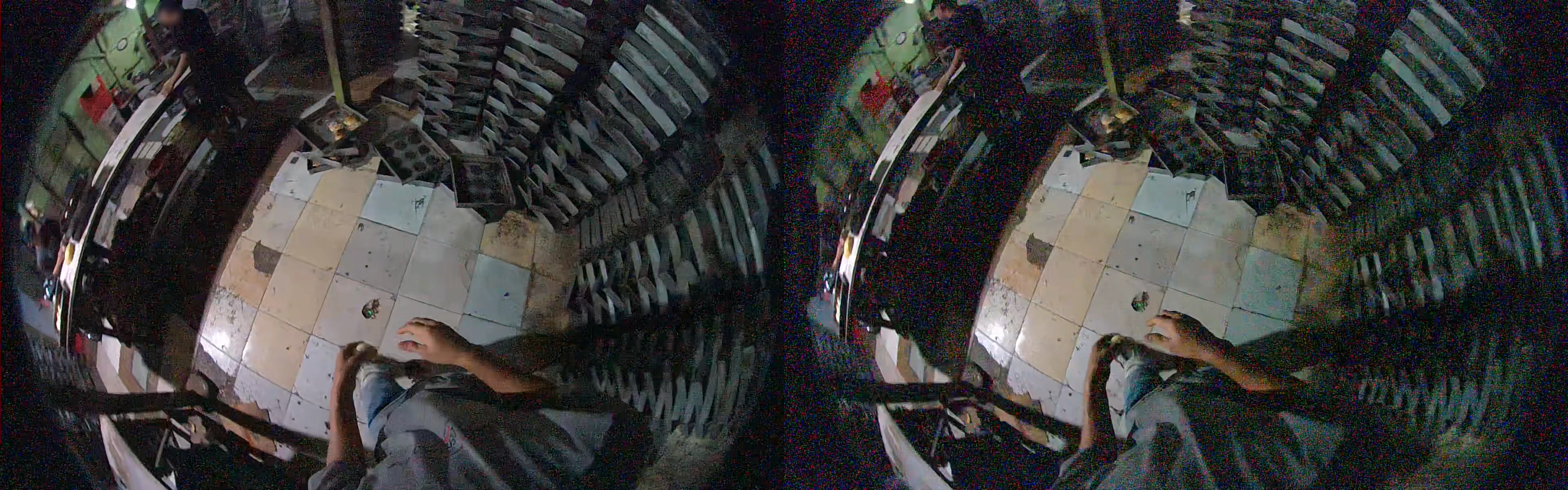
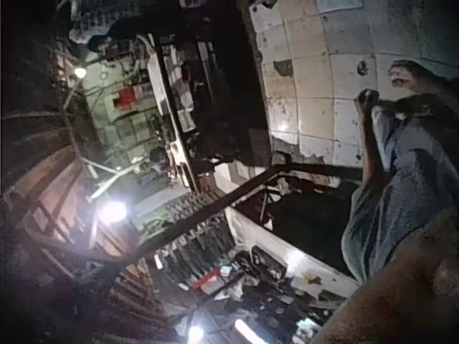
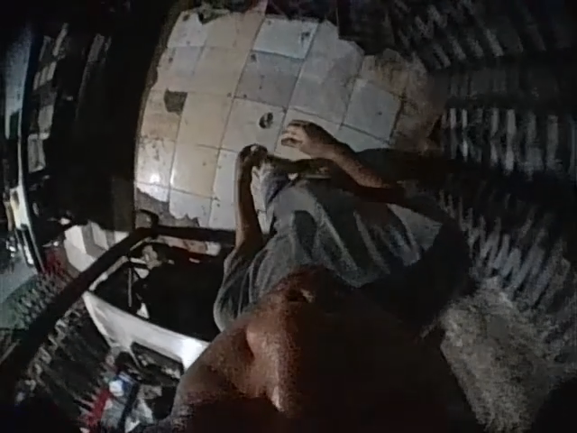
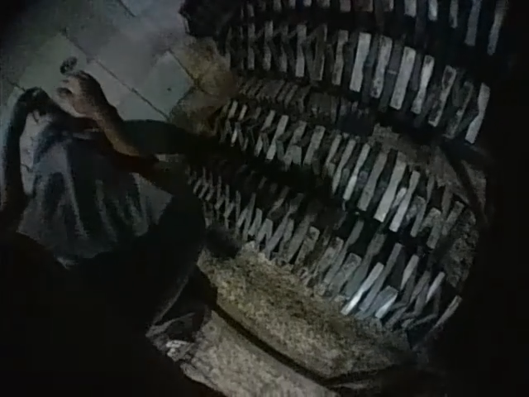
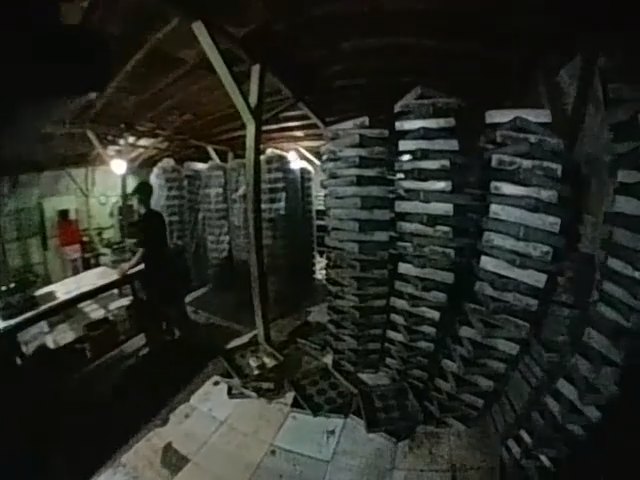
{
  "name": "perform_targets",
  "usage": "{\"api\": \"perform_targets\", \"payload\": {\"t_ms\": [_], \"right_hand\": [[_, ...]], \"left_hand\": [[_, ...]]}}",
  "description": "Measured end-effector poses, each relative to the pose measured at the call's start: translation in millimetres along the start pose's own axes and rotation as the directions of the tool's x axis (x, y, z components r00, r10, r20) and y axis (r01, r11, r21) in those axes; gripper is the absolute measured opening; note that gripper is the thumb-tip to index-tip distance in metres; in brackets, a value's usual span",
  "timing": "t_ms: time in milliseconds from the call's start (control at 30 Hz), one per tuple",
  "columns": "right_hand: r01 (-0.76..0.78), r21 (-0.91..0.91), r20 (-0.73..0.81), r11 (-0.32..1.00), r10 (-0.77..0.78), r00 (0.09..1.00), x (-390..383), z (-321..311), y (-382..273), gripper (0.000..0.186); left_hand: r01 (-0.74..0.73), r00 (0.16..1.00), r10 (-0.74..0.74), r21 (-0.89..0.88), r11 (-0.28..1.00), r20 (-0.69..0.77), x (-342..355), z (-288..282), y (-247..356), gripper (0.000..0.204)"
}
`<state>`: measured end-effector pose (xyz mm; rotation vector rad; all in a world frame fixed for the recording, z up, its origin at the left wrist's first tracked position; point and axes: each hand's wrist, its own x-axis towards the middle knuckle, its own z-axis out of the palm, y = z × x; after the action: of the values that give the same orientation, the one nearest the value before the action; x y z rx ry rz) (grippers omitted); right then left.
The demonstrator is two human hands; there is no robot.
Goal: Shaping portions of dough into round buns and placing them onto metal baking trays.
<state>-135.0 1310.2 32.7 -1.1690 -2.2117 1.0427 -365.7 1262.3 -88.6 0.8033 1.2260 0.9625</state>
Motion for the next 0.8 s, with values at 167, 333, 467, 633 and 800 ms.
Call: {"api": "perform_targets", "payload": {"t_ms": [167, 333, 467, 633, 800], "right_hand": [[-0.166, 0.003, -0.052, 0.986, 0.166, 0.985, 88, -4, 43, 0.033], [-0.287, -0.006, 0.011, 0.958, 0.287, 0.958, 197, 18, 116, 0.030], [-0.574, 0.236, 0.021, 0.784, 0.586, 0.810, 174, 54, 288, 0.027], [-0.811, 0.072, 0.025, 0.581, 0.812, 0.583, 90, 92, 377, 0.023], [-0.894, -0.247, 0.150, 0.373, 0.926, 0.345, 111, 95, 342, 0.022]], "left_hand": [[0.045, 0.991, -0.085, -0.352, 0.935, -0.101, 56, -50, 36, 0.023], [-0.008, 0.959, -0.111, -0.414, 0.910, -0.262, 169, -110, 77, 0.020], [-0.086, 0.996, 0.082, -0.470, 0.879, -0.029, 280, -115, 189, 0.019], [-0.118, 0.970, 0.197, -0.431, 0.895, 0.143, 441, -151, 239, 0.026], [-0.050, 0.996, 0.068, -0.245, 0.968, 0.065, 556, -186, 183, 0.020]]}}
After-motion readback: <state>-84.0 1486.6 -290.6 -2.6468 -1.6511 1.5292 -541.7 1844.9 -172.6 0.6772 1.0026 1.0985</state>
